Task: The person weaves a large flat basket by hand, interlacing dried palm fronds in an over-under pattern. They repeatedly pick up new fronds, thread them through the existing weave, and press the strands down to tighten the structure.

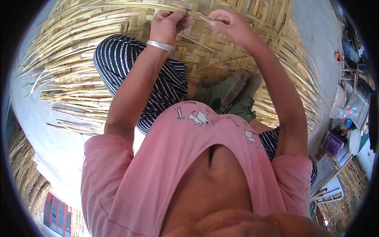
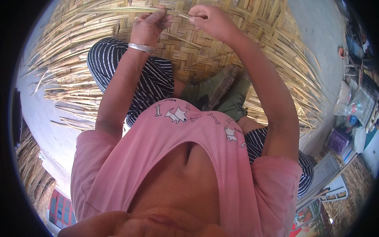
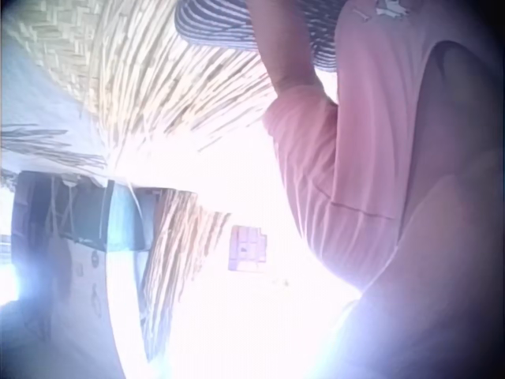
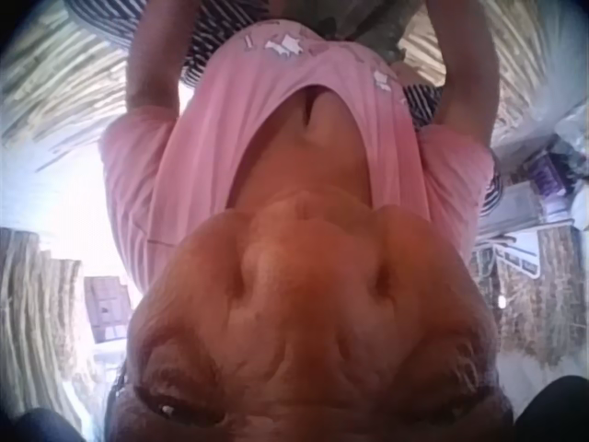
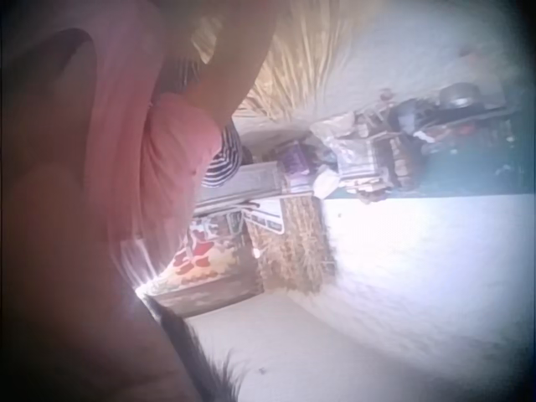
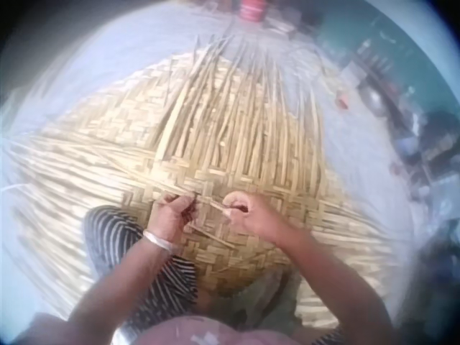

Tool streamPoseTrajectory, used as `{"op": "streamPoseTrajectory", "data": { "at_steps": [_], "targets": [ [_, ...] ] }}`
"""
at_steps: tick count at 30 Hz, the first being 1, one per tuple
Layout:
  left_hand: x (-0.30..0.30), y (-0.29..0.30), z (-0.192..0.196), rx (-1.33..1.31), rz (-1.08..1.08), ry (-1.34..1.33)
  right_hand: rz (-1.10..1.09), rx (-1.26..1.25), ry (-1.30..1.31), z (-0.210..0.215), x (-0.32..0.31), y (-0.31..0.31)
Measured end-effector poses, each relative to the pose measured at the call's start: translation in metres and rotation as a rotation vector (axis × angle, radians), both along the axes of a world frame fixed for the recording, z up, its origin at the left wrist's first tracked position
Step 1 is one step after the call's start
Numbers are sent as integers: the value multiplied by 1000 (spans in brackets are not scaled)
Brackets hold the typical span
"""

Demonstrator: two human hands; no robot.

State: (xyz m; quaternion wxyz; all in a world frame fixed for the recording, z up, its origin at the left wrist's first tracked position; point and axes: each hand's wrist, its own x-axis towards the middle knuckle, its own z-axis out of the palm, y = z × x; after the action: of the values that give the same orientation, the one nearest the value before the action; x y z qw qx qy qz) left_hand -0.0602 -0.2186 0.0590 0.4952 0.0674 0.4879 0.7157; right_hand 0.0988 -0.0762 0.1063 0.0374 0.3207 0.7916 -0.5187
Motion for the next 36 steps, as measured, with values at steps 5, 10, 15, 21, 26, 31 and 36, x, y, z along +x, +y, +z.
{"op": "streamPoseTrajectory", "data": {
  "at_steps": [5, 10, 15, 21, 26, 31, 36],
  "targets": [
    [6, 7, -10, -126, 162, 33, 259, 596, 5, 4, 0, -16],
    [3, 3, -7, 37, -29, -100, 204, 371, -1, 2, -4, -21],
    [7, -4, 4, 42, -265, 4, 97, -131, -19, 26, -11, -13],
    [12, -3, 7, 34, -181, -93, 109, -236, -76, 33, -13, -7],
    [3, -1, -7, 116, -25, -165, 91, -418, -84, 34, -8, 0],
    [2, -6, -1, 38, -44, -157, 97, -368, -121, 34, -3, 3],
    [7, -4, 0, -122, 0, -113, 265, 201, -152, 24, -4, -8]
  ]
}}
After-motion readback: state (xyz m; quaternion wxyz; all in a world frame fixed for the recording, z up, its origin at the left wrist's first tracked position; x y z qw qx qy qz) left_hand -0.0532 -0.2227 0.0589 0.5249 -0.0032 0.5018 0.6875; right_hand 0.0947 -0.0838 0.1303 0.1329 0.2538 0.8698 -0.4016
